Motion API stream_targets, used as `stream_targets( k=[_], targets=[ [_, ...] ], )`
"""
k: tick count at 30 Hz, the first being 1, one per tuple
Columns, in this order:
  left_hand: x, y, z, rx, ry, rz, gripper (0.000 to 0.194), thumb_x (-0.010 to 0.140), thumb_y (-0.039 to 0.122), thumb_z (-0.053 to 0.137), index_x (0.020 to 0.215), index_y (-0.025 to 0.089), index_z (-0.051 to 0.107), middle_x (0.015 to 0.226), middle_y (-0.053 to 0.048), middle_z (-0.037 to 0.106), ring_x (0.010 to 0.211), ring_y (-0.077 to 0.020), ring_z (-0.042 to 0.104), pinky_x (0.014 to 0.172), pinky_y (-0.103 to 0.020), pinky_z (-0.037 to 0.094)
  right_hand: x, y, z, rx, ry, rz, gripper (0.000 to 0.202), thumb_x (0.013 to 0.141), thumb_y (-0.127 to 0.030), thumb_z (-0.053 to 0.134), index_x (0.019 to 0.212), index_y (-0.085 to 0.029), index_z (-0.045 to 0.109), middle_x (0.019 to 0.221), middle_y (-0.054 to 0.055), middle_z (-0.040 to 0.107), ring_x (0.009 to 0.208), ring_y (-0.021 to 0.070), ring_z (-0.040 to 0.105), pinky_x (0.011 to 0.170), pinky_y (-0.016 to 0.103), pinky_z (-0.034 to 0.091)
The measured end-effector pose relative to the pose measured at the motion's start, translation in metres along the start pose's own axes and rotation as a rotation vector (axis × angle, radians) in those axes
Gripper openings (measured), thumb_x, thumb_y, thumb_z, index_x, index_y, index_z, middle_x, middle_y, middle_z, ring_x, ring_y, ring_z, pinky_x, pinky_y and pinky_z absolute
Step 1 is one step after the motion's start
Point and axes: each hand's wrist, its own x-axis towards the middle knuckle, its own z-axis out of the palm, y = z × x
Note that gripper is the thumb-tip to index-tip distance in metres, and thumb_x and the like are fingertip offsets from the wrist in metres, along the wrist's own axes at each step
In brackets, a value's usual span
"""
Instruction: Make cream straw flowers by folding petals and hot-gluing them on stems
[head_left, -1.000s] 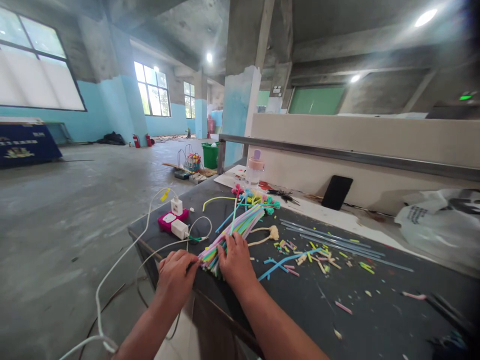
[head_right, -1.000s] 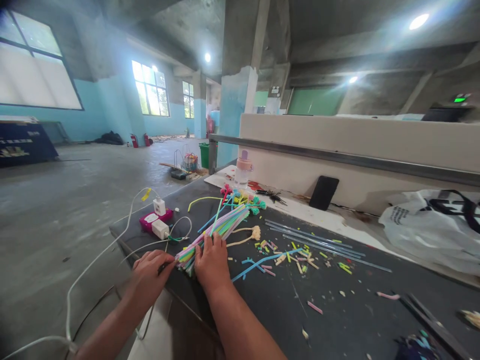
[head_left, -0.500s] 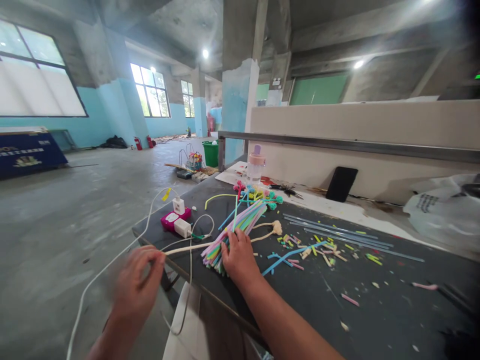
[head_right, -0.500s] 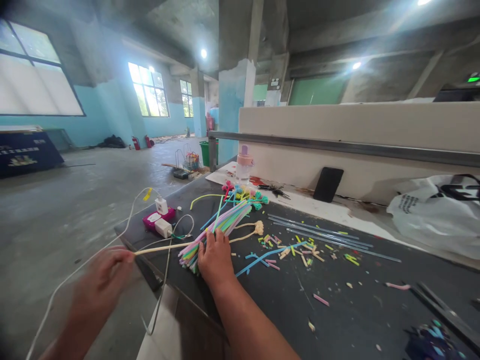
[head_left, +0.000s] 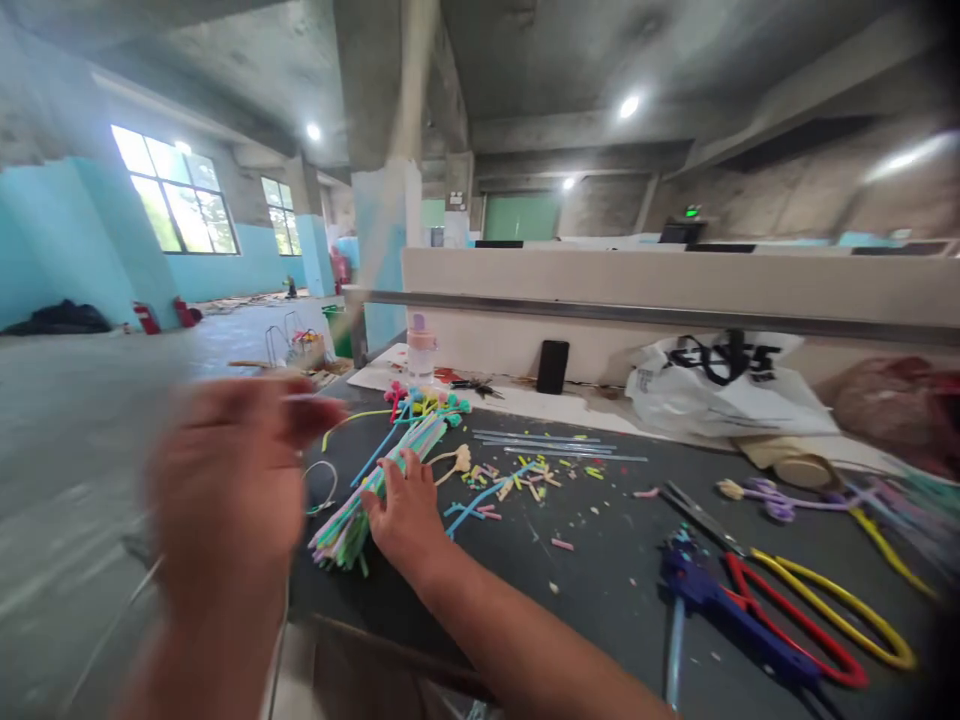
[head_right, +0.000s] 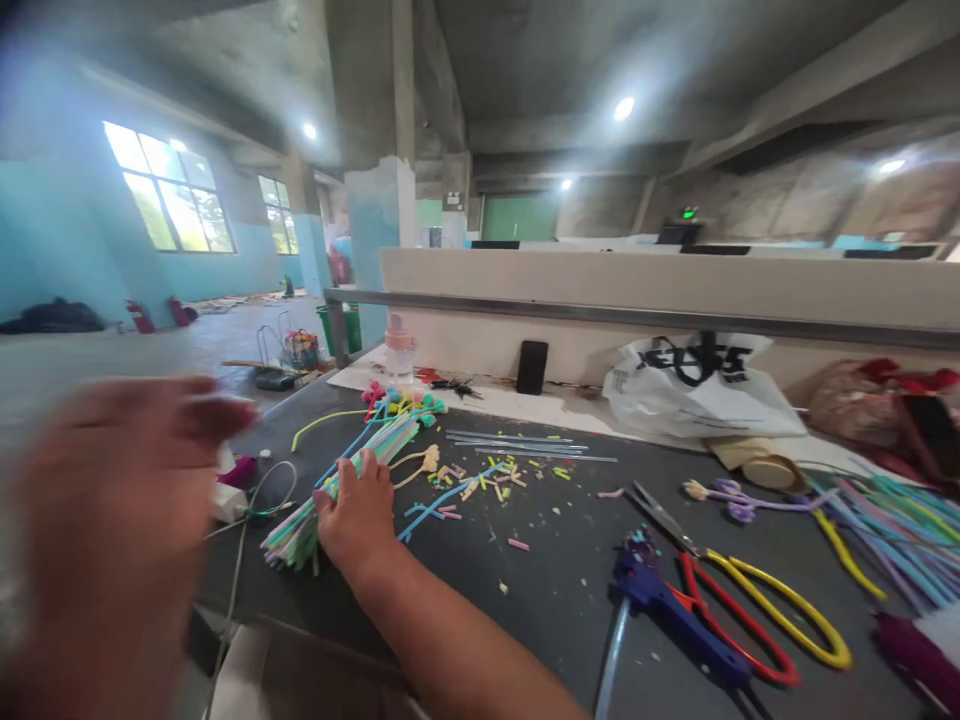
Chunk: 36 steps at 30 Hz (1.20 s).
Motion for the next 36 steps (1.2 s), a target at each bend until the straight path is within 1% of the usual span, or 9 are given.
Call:
stream_targets(
  k=[3,6,10,16,20,27,32,34,36],
  targets=[
    [0.030,0.026,0.098,-0.474,-0.142,-0.247,0.016,0.080,0.032,0.054,0.083,0.017,0.055,0.071,0.001,0.061,0.062,-0.0125,0.061,0.061,-0.027,0.051,0.006,0.004,-0.053,0.200,-0.047,0.061,0.040,0.073,-0.024,0.059,0.113,-0.019,0.053,0.106,0.008,0.058,0.097,0.0237,0.053,0.081,0.038,0.045],
    [0.018,0.030,0.157,-0.542,-0.422,-0.332,0.015,0.074,0.028,0.058,0.071,0.014,0.053,0.061,0.002,0.060,0.056,-0.0109,0.059,0.058,-0.024,0.049,-0.004,0.024,-0.120,0.406,-0.080,0.186,0.037,0.079,-0.028,0.052,0.114,-0.019,0.051,0.084,0.002,0.060,0.065,0.0133,0.055,0.058,0.025,0.046],
    [-0.009,0.016,0.185,-0.392,-0.883,-0.390,0.013,0.074,0.028,0.053,0.070,0.015,0.051,0.060,0.002,0.059,0.056,-0.0098,0.057,0.056,-0.021,0.045,-0.039,0.063,-0.190,0.616,-0.035,0.358,0.033,0.080,-0.039,0.055,0.103,-0.016,0.058,0.059,-0.005,0.047,0.046,0.0072,0.042,0.044,0.019,0.037],
    [-0.026,0.010,0.209,-0.299,-1.306,-0.367,0.008,0.064,0.021,0.059,0.063,0.014,0.063,0.054,0.002,0.060,0.049,-0.0109,0.056,0.048,-0.020,0.043,-0.074,0.103,-0.225,0.815,0.150,0.471,0.029,0.079,-0.045,0.057,0.077,-0.016,0.059,0.055,-0.004,0.047,0.044,0.0062,0.041,0.039,0.017,0.032],
    [-0.029,-0.002,0.224,-0.256,-1.237,-0.367,0.011,0.065,0.017,0.055,0.069,0.015,0.065,0.056,0.003,0.059,0.048,-0.0088,0.055,0.047,-0.018,0.042,-0.083,0.116,-0.234,0.905,0.155,0.523,0.031,0.077,-0.048,0.059,0.073,-0.018,0.055,0.052,-0.006,0.047,0.035,0.0036,0.032,0.033,0.015,0.024],
    [0.008,-0.025,0.233,-0.150,-0.734,-0.401,0.024,0.081,0.027,0.040,0.093,0.014,0.057,0.068,0.001,0.056,0.049,-0.0062,0.048,0.046,-0.016,0.037,-0.090,0.126,-0.242,0.880,0.154,0.581,0.035,0.075,-0.050,0.061,0.085,-0.017,0.056,0.038,-0.012,0.029,0.032,0.0031,0.016,0.030,0.015,0.014],
    [-0.027,0.004,0.250,-0.164,-0.810,-0.312,0.026,0.075,0.030,0.055,0.094,0.015,0.065,0.074,-0.003,0.063,0.055,-0.0114,0.053,0.052,-0.023,0.044,-0.096,0.129,-0.228,0.637,-0.184,0.570,0.046,0.074,-0.063,0.053,0.077,-0.017,0.053,0.037,-0.012,0.026,0.032,0.0038,0.019,0.033,0.017,0.013],
    [-0.048,0.013,0.254,-0.259,-0.797,-0.026,0.033,0.075,0.021,0.056,0.108,0.017,0.061,0.101,-0.008,0.063,0.082,-0.0164,0.058,0.073,-0.027,0.046,-0.099,0.127,-0.224,0.509,-0.326,0.511,0.047,0.075,-0.063,0.051,0.070,-0.017,0.050,0.044,-0.010,0.026,0.037,0.0037,0.020,0.036,0.017,0.013],
    [-0.063,0.014,0.255,-0.386,-0.856,0.103,0.024,0.079,0.021,0.053,0.099,0.016,0.065,0.096,-0.008,0.066,0.089,-0.0166,0.059,0.080,-0.026,0.045,-0.101,0.123,-0.222,0.425,-0.437,0.448,0.048,0.077,-0.063,0.048,0.065,-0.017,0.046,0.050,-0.008,0.027,0.041,0.0039,0.021,0.037,0.018,0.015]
  ],
)
